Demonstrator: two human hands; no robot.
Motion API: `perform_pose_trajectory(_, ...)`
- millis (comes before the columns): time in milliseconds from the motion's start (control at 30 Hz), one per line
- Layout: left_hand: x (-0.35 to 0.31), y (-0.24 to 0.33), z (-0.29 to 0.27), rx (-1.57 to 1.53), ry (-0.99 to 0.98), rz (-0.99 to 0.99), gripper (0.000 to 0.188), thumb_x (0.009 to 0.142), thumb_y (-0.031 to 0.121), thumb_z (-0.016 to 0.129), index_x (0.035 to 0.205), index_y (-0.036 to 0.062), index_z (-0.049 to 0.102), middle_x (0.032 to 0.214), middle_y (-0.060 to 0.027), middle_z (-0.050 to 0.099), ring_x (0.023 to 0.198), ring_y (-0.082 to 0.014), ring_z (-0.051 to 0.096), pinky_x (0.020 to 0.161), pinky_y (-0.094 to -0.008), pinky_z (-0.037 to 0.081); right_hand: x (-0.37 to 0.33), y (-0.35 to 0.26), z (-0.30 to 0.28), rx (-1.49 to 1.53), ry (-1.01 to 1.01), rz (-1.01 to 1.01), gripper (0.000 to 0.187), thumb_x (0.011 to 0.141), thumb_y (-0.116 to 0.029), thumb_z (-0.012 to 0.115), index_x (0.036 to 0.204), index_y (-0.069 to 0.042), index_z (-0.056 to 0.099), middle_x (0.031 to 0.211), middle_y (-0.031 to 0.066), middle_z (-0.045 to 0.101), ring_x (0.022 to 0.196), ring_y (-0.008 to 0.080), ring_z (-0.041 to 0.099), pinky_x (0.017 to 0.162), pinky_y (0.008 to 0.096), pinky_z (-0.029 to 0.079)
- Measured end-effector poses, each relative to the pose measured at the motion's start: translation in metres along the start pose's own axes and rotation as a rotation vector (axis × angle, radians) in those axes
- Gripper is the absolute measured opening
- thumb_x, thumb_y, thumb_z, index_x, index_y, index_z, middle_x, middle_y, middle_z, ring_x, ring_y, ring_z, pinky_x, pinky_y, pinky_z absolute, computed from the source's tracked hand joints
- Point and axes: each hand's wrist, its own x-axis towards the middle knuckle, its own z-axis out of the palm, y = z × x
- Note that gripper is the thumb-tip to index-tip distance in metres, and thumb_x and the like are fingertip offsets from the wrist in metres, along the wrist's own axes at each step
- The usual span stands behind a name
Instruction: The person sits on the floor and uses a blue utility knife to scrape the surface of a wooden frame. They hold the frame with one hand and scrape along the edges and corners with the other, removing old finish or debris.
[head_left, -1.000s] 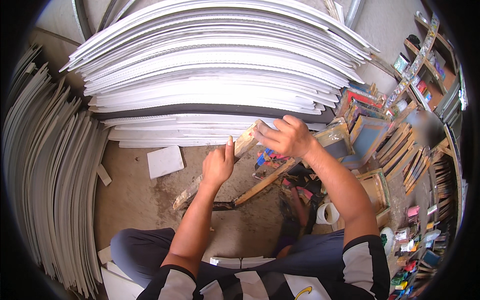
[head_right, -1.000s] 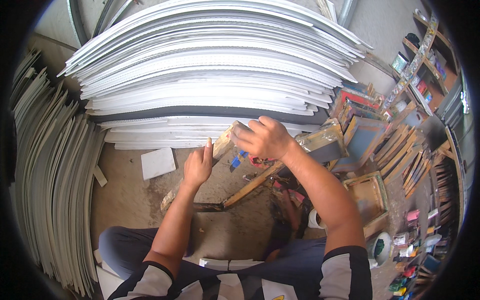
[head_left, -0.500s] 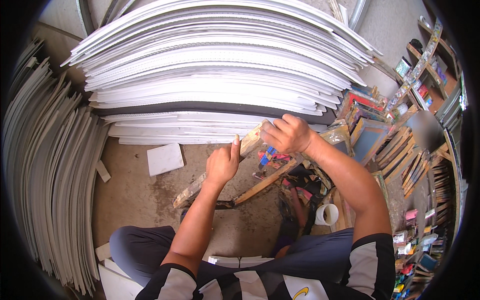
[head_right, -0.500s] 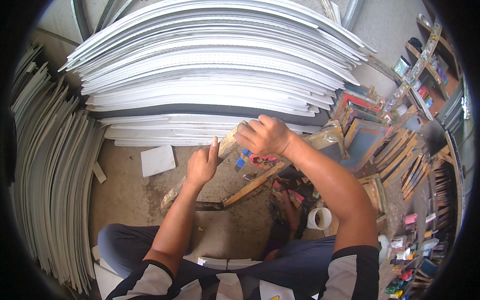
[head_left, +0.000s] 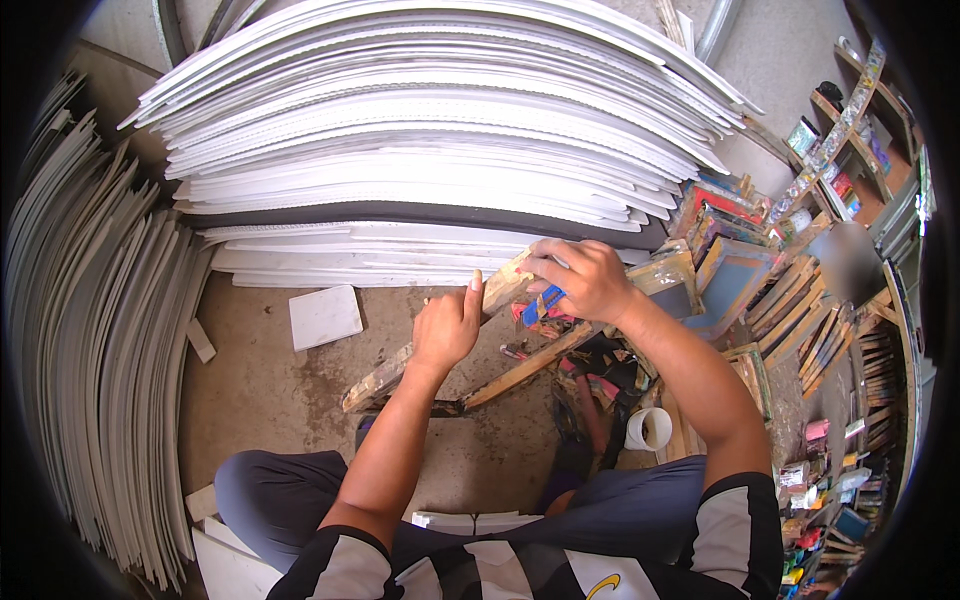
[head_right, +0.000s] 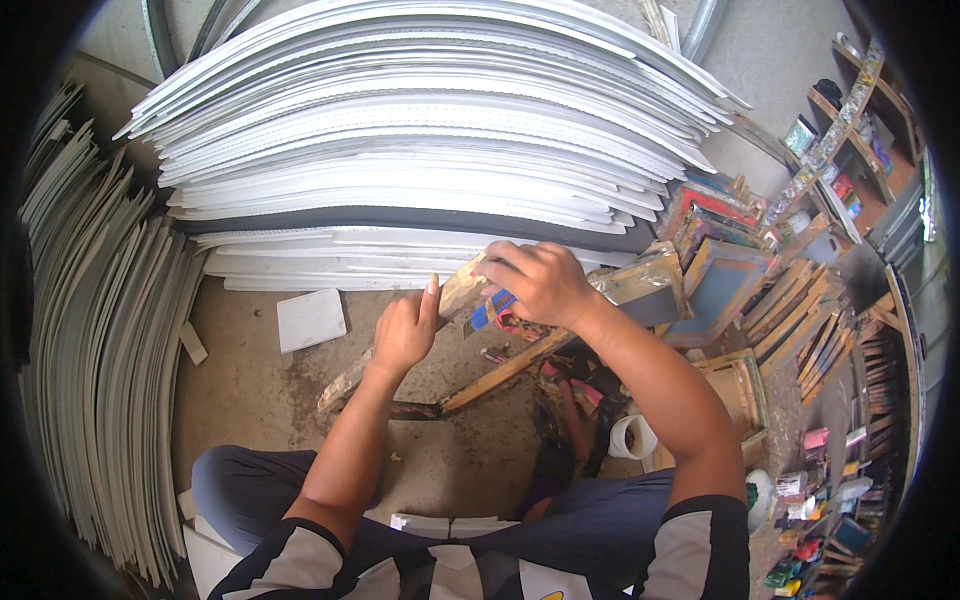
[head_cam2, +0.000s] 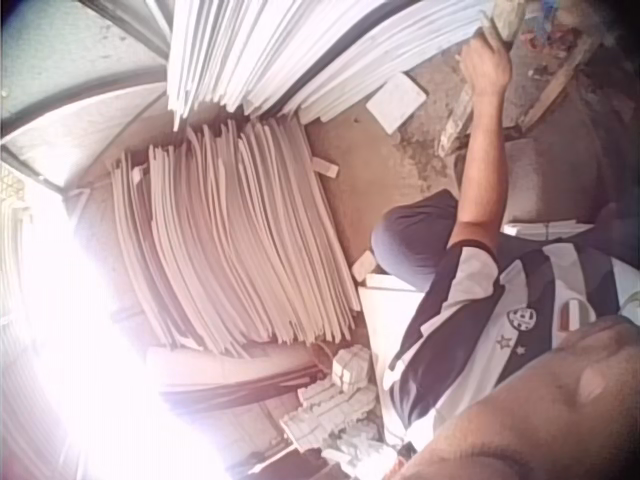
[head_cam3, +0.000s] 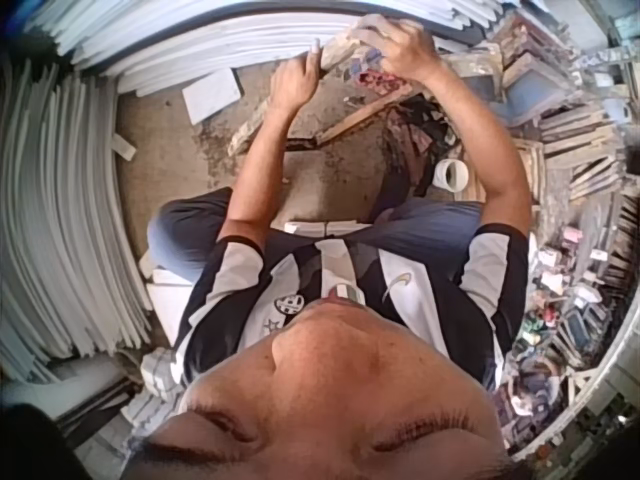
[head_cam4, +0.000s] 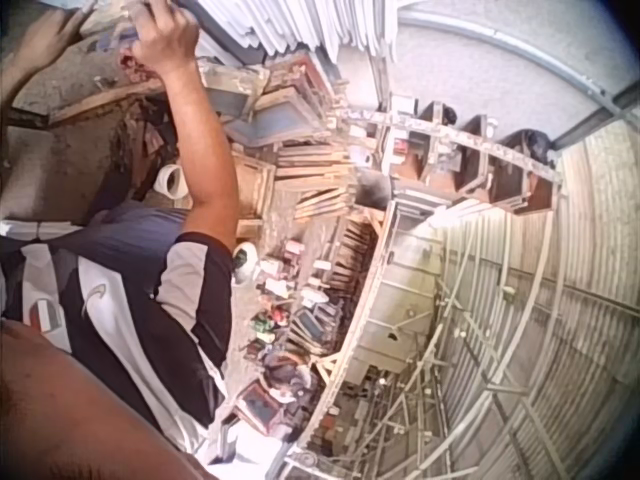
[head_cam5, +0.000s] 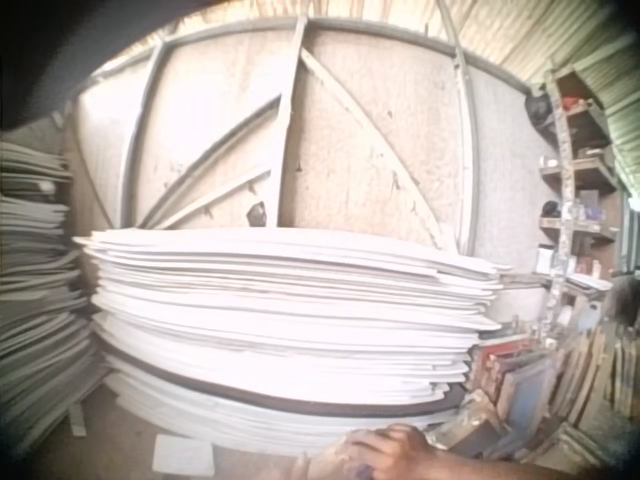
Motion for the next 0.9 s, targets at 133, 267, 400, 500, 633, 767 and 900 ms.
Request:
perform_pose_trajectory(133, -0.003, 0.007, -0.001, 0.013, -0.029, 0.002, 0.068, 0.107, 0.053, 0.034, 0.085, 0.0014, 0.073, 0.085, -0.0299, 0.069, 0.089, -0.0506, 0.067, 0.083, -0.0568, 0.051, -0.004, 0.006, 0.003, -0.069, 0.019, -0.067, 0.029, 0.066, -0.005, 0.073, 0.093, -0.015, 0.073, 0.100, 0.0005, 0.071, 0.067, 0.0181, 0.068, 0.057, 0.0319, 0.052)
perform_pose_trajectory(267, -0.006, 0.009, 0.000, 0.045, -0.034, 0.028, 0.067, 0.108, 0.053, 0.033, 0.091, 0.0033, 0.075, 0.085, -0.0288, 0.071, 0.086, -0.0494, 0.068, 0.082, -0.0563, 0.053, -0.002, -0.005, 0.003, -0.144, 0.034, -0.027, 0.026, 0.062, -0.005, 0.070, 0.087, -0.013, 0.071, 0.094, -0.0015, 0.070, 0.064, 0.0174, 0.065, 0.053, 0.0296, 0.047)
perform_pose_trajectory(400, -0.009, 0.012, 0.002, 0.075, -0.001, 0.041, 0.066, 0.108, 0.052, 0.033, 0.092, 0.0036, 0.075, 0.083, -0.0285, 0.071, 0.085, -0.0491, 0.069, 0.080, -0.0565, 0.053, 0.000, -0.012, 0.003, -0.208, -0.059, 0.149, 0.028, 0.067, -0.002, 0.070, 0.092, -0.014, 0.072, 0.096, 0.0017, 0.071, 0.070, 0.0176, 0.068, 0.059, 0.0315, 0.050)
perform_pose_trajectory(500, -0.012, 0.012, 0.004, 0.021, -0.021, 0.011, 0.069, 0.107, 0.054, 0.035, 0.085, 0.0012, 0.073, 0.082, -0.0310, 0.068, 0.086, -0.0523, 0.066, 0.080, -0.0586, 0.050, 0.007, -0.006, 0.000, -0.173, -0.126, 0.429, 0.025, 0.074, 0.001, 0.067, 0.094, -0.013, 0.071, 0.094, 0.0046, 0.071, 0.073, 0.0178, 0.070, 0.061, 0.0328, 0.051)
perform_pose_trajectory(633, -0.015, 0.011, 0.003, 0.028, -0.020, 0.026, 0.068, 0.107, 0.054, 0.035, 0.086, 0.0015, 0.073, 0.080, -0.0306, 0.068, 0.083, -0.0516, 0.067, 0.079, -0.0581, 0.051, 0.015, 0.000, -0.017, 0.030, 0.095, 0.615, 0.023, 0.083, 0.005, 0.063, 0.101, -0.008, 0.070, 0.094, 0.0102, 0.073, 0.077, 0.0222, 0.072, 0.066, 0.0359, 0.055)
perform_pose_trajectory(767, -0.012, 0.003, 0.005, 0.056, -0.012, 0.037, 0.067, 0.107, 0.054, 0.035, 0.089, 0.0026, 0.074, 0.079, -0.0292, 0.069, 0.082, -0.0499, 0.068, 0.079, -0.0577, 0.053, 0.004, 0.001, -0.012, 0.198, 0.314, 0.793, 0.018, 0.089, 0.003, 0.064, 0.105, -0.004, 0.070, 0.092, 0.0144, 0.075, 0.086, 0.0249, 0.075, 0.073, 0.0365, 0.055)
perform_pose_trajectory(900, -0.002, -0.005, -0.002, 0.013, 0.028, 0.015, 0.069, 0.107, 0.055, 0.035, 0.089, 0.0021, 0.075, 0.081, -0.0292, 0.069, 0.085, -0.0506, 0.067, 0.079, -0.0571, 0.052, 0.019, -0.013, 0.001, 0.365, 0.440, 0.973, 0.012, 0.099, -0.005, 0.061, 0.107, -0.002, 0.070, 0.086, 0.0115, 0.074, 0.081, 0.0209, 0.073, 0.072, 0.0339, 0.054)
